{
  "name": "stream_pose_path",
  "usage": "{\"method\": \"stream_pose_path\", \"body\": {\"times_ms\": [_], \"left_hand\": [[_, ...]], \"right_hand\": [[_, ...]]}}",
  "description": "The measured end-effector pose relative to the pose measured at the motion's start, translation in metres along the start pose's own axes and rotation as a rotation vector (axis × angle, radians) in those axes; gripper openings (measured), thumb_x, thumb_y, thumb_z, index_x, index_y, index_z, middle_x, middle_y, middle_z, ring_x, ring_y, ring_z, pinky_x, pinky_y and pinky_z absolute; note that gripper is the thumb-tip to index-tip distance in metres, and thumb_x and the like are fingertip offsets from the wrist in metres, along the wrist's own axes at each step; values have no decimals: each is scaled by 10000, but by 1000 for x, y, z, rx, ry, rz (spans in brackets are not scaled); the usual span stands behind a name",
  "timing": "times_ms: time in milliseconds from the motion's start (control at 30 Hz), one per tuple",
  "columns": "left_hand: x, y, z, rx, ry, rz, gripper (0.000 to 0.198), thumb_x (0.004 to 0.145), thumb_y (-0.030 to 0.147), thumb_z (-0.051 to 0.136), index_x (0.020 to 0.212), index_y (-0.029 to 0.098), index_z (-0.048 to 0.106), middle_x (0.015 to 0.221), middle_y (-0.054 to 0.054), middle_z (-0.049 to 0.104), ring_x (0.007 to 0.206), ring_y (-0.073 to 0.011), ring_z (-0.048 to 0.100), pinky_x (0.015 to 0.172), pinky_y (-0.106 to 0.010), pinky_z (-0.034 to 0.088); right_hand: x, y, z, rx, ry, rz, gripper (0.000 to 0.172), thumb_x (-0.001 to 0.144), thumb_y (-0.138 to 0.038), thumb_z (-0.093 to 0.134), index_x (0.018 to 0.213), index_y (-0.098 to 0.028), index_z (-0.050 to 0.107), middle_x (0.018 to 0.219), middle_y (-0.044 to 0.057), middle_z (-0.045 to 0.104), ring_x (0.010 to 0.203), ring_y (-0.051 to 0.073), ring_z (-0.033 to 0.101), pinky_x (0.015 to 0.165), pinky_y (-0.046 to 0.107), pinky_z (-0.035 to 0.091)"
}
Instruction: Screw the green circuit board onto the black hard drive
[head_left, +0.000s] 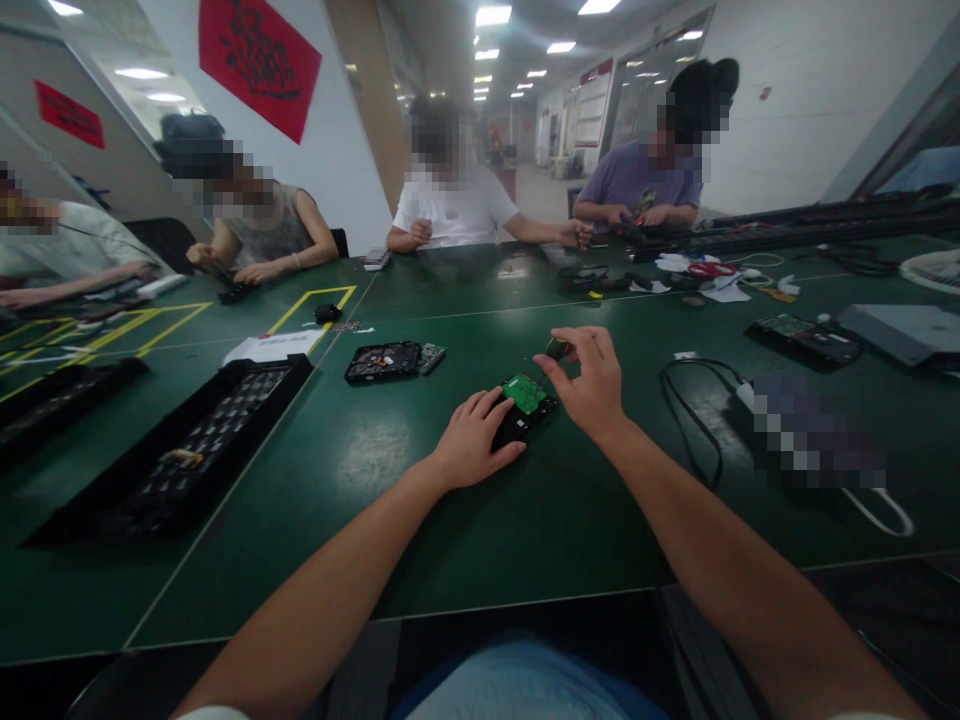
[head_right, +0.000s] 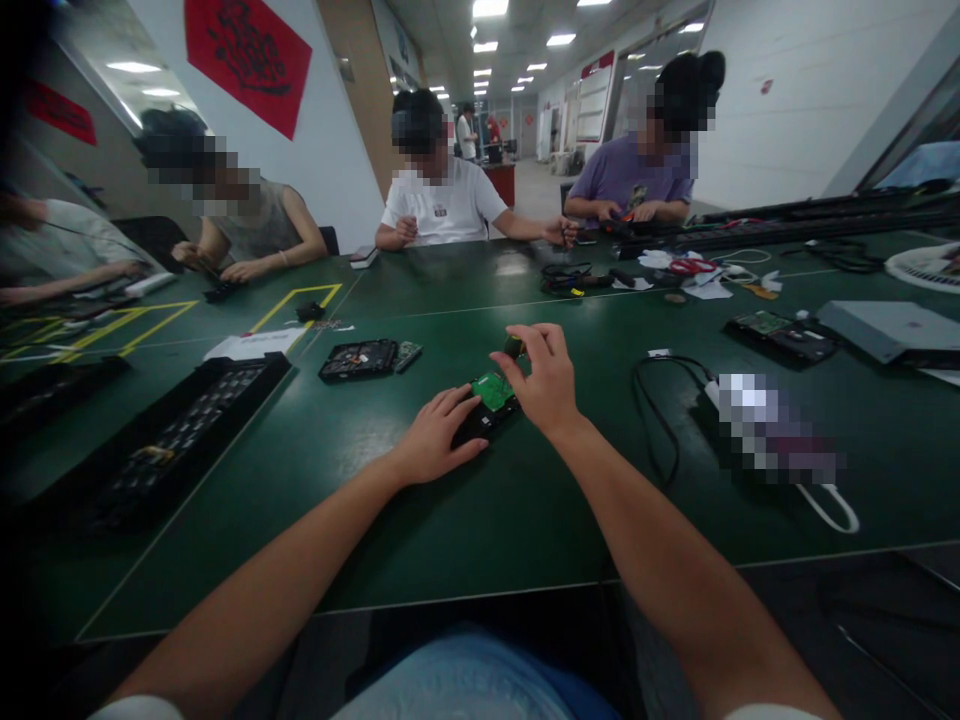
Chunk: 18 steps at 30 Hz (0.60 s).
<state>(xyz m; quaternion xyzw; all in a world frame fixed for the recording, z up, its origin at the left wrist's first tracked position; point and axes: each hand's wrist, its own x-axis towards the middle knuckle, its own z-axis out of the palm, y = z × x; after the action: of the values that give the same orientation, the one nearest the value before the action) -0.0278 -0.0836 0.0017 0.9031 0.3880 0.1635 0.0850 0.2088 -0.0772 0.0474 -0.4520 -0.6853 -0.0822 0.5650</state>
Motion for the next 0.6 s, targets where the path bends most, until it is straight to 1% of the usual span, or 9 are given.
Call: {"method": "stream_pose_path", "body": {"times_ms": [100,167,233,333,400,467,533,600], "left_hand": [[0,0,0,-8,2,-6,761,942,607,627,1574,228,439,1674,-149,364,1541,-390,321,1235,-607,324],[0,0,1,-2,-2,-6,767,943,605,626,1578,221,434,1674,-150,363,1542,-389,318,1241,-600,316],[0,0,1,8,-9,-4,770,945,607,621,1580,214,432,1672,-151,365,1542,-386,321,1246,-588,312],[0,0,1,20,-12,-2,773,946,608,617,1580,205,434,1673,-153,362,1539,-387,323,1246,-580,315],[0,1,0,25,-12,-5,773,946,603,618,1579,199,435,1676,-153,358,1539,-391,319,1243,-581,319],[0,2,0,24,-14,-9,769,949,601,614,1578,195,437,1673,-156,362,1538,-392,321,1239,-583,325],[0,2,-1,18,-13,-10,760,954,606,606,1577,204,438,1671,-153,365,1538,-389,324,1238,-584,328],[-1,2,-1,14,-11,-8,757,955,611,602,1578,214,436,1672,-146,367,1539,-386,325,1241,-587,324]], "right_hand": [[0,2,0,7,-28,-14,331,1012,-400,609,1325,-292,612,1208,101,645,1046,269,656,865,455,623],[-1,2,1,10,-41,-24,355,1040,-356,547,1387,-282,572,1274,113,650,1076,270,662,921,472,610],[-2,1,2,17,-41,-20,375,1050,-340,523,1418,-274,546,1305,119,645,1080,266,667,946,477,604],[-2,-1,2,21,-29,-10,378,1015,-392,607,1374,-275,584,1254,115,627,1083,266,655,894,447,622],[-1,-1,1,9,-7,-9,374,971,-437,681,1306,-278,632,1188,105,610,1027,257,655,834,424,631],[0,-1,0,-8,3,-6,335,971,-435,684,1268,-284,656,1155,96,606,986,248,658,828,425,629],[1,0,-1,-13,-14,-19,296,1012,-392,618,1289,-292,647,1172,97,631,1029,259,662,888,454,618],[1,0,-1,-3,-34,-35,312,1050,-350,534,1346,-294,613,1235,103,653,1108,272,658,957,482,599]]}}
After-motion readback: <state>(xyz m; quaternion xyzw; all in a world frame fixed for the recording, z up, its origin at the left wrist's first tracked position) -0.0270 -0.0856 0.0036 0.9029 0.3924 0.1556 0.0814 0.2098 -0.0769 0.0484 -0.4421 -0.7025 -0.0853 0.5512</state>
